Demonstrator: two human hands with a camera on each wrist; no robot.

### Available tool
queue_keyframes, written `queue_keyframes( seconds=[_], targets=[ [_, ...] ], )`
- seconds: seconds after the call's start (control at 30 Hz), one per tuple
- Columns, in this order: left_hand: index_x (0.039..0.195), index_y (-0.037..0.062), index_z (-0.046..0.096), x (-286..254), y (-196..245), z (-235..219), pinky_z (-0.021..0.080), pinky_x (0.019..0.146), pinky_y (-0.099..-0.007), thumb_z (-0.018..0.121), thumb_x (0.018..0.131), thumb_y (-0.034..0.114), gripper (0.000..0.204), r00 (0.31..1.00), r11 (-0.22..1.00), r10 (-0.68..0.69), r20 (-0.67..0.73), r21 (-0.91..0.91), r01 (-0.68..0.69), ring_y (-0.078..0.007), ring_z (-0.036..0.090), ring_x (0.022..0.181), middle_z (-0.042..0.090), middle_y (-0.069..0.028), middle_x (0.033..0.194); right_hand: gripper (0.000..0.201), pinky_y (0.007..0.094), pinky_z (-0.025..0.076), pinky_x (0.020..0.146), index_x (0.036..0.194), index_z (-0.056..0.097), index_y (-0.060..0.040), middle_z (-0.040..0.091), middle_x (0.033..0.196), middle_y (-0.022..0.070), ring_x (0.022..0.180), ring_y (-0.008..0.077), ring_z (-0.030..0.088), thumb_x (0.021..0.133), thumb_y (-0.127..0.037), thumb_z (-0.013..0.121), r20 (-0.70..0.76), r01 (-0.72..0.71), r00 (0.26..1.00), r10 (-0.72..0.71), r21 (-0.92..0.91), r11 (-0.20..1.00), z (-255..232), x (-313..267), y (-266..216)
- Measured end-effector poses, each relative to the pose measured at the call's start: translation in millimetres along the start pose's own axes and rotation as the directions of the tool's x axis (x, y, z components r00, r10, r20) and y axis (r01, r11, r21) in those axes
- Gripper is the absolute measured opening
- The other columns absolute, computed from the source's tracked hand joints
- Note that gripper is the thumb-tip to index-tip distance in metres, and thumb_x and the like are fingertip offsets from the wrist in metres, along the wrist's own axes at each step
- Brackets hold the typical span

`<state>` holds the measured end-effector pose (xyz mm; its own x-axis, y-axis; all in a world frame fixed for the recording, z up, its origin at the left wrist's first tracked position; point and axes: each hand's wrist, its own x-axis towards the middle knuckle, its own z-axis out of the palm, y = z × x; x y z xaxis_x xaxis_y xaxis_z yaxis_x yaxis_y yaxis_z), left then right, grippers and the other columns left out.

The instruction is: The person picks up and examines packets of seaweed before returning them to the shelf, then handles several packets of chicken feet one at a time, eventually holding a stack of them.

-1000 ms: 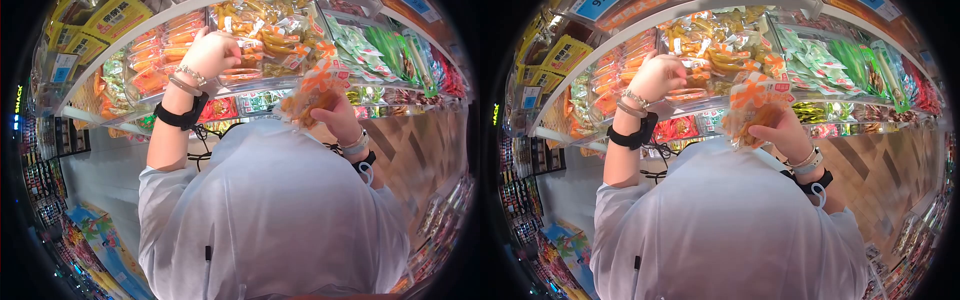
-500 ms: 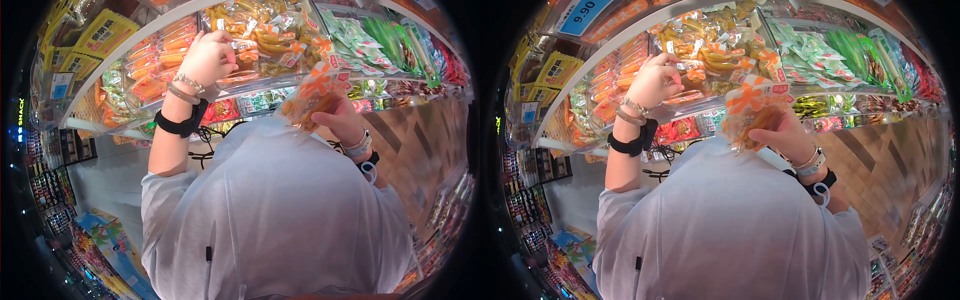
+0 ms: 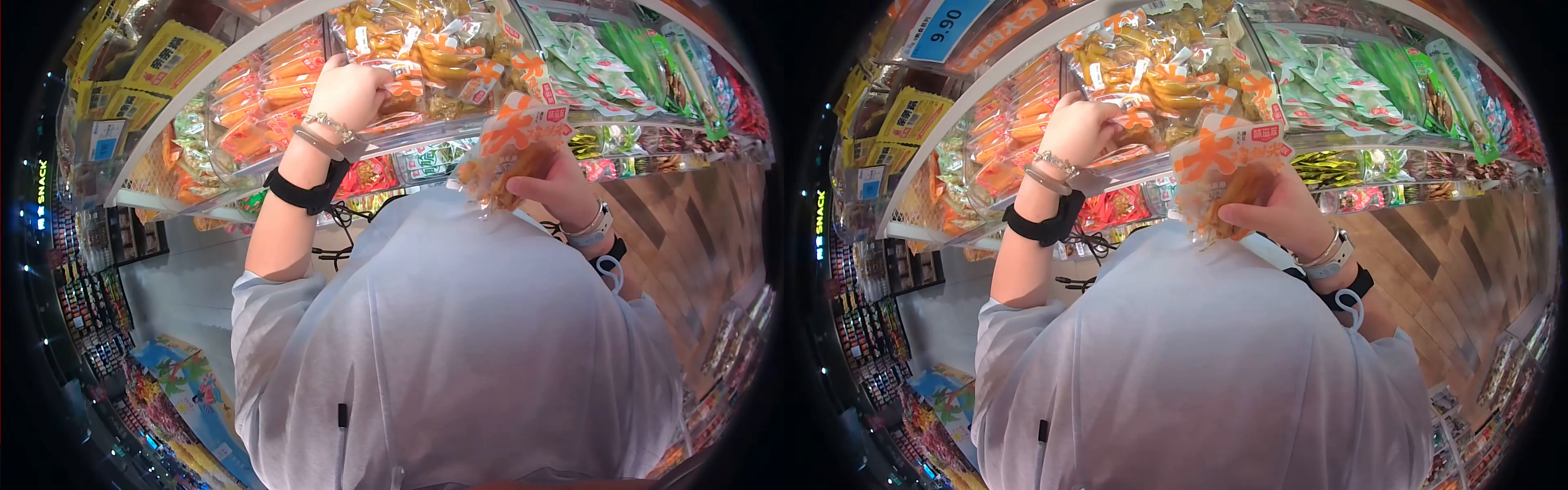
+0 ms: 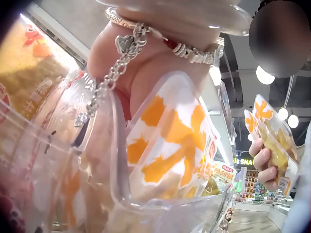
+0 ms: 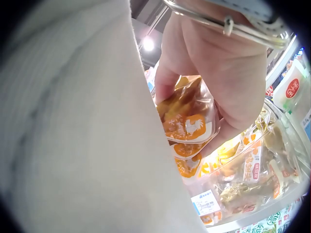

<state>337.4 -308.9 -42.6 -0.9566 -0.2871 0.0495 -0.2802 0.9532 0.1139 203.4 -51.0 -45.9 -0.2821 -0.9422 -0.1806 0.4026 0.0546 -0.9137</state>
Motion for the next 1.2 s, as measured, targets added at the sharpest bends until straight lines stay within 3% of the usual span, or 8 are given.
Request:
queue_keyframes(
  seconds=[0.43, 0.67, 0.73, 0.8, 0.93, 1.03, 1.13, 1.2],
  targets=[
    [0.078, 0.0022, 0.059, -24, 1, -54, 0.045, 0.069, -0.0283, 0.057, 0.072, 0.001, 0.007, 0.913, 0.96, -0.049, -0.406, -0.27, -0.068, -0.0196, 0.058, 0.076, 0.06, -0.0083, 0.078, 0.033, 0.0234, 0.054, 0.055, 0.099, 0.054, 0.0049, 0.061, 0.085, 0.0086, 0.071, 0.0137, 0.061, 0.07, -0.005, 0.066, -0.052, 0.122, 0.99, -0.135, -0.199, 0.972, -3, 10, -32],
    [0.057, 0.0079, 0.051, -41, 26, -50, 0.043, 0.081, -0.033, 0.061, 0.067, 0.002, 0.015, 0.643, 0.807, -0.059, -0.764, -0.416, -0.42, -0.0249, 0.055, 0.098, 0.055, -0.0119, 0.109, 0.025, 0.0212, 0.049, 0.055, 0.087, 0.058, 0.0033, 0.061, 0.08, 0.0068, 0.069, 0.0113, 0.06, 0.064, -0.001, 0.068, 0.064, 0.334, 0.942, -0.328, -0.22, 0.916, 6, 20, -38],
    [0.058, 0.0078, 0.051, -46, 39, -50, 0.043, 0.081, -0.0331, 0.061, 0.069, 0.004, 0.015, 0.672, 0.695, -0.107, -0.733, -0.538, -0.476, -0.0246, 0.055, 0.098, 0.054, -0.0131, 0.11, 0.023, 0.0212, 0.048, 0.056, 0.084, 0.058, 0.0024, 0.061, 0.078, 0.0059, 0.068, 0.0104, 0.059, 0.064, 0.0, 0.068, 0.091, 0.257, 0.966, -0.243, -0.209, 0.944, 17, 16, -47],
    [0.061, 0.0074, 0.051, -52, 69, -51, 0.043, 0.08, -0.0318, 0.063, 0.073, 0.008, 0.017, 0.772, 0.337, -0.203, -0.603, -0.783, -0.523, -0.022, 0.056, 0.095, 0.051, -0.0157, 0.111, 0.021, 0.0211, 0.047, 0.056, 0.081, 0.058, 0.0016, 0.061, 0.075, 0.005, 0.067, 0.0096, 0.058, 0.063, 0.001, 0.068, 0.121, 0.174, 0.981, -0.151, -0.206, 0.963, 25, 11, -48],
    [0.064, 0.0067, 0.051, -56, 94, -40, 0.045, 0.078, -0.0304, 0.061, 0.074, 0.006, 0.014, 0.824, 0.182, -0.051, -0.564, -0.817, -0.547, -0.02, 0.057, 0.09, 0.049, -0.015, 0.112, 0.035, 0.0219, 0.046, 0.059, 0.097, 0.054, -0.0009, 0.06, 0.073, 0.0021, 0.065, 0.0081, 0.057, 0.065, 0.001, 0.067, 0.339, 0.233, 0.922, -0.186, -0.103, 0.967, 29, 8, -20],
    [0.071, 0.0054, 0.051, -58, 109, -20, 0.046, 0.076, -0.0277, 0.059, 0.075, 0.003, 0.009, 0.909, 0.199, -0.134, -0.393, -0.91, -0.364, -0.0173, 0.057, 0.088, 0.048, -0.0129, 0.112, 0.04, 0.0205, 0.046, 0.052, 0.104, 0.049, -0.002, 0.059, 0.078, 0.0019, 0.06, 0.0076, 0.057, 0.068, -0.004, 0.067, 0.463, 0.174, 0.881, -0.099, -0.123, 0.977, 28, 5, -6],
    [0.081, 0.0032, 0.05, -57, 110, 9, 0.047, 0.072, -0.0238, 0.055, 0.077, -0.001, 0.008, 0.921, 0.028, -0.34, -0.192, -0.981, -0.194, -0.0125, 0.056, 0.087, 0.047, -0.0089, 0.111, 0.037, 0.017, 0.042, 0.036, 0.104, 0.049, -0.001, 0.059, 0.077, 0.0028, 0.051, 0.0059, 0.055, 0.073, -0.014, 0.064, 0.35, -0.26, 0.875, 0.334, -0.243, 0.935, 29, 5, -7],
    [0.088, 0.0039, 0.05, -61, 114, 14, 0.047, 0.075, -0.0251, 0.053, 0.081, 0.004, 0.008, 0.92, -0.128, -0.387, -0.067, -0.984, -0.126, -0.0126, 0.055, 0.088, 0.047, -0.008, 0.111, 0.038, 0.0187, 0.045, 0.043, 0.105, 0.049, -0.0011, 0.059, 0.081, 0.0033, 0.057, 0.007, 0.056, 0.073, -0.014, 0.064, 0.362, -0.294, 0.849, 0.385, -0.281, 0.914, 26, 10, -9]
  ],
)
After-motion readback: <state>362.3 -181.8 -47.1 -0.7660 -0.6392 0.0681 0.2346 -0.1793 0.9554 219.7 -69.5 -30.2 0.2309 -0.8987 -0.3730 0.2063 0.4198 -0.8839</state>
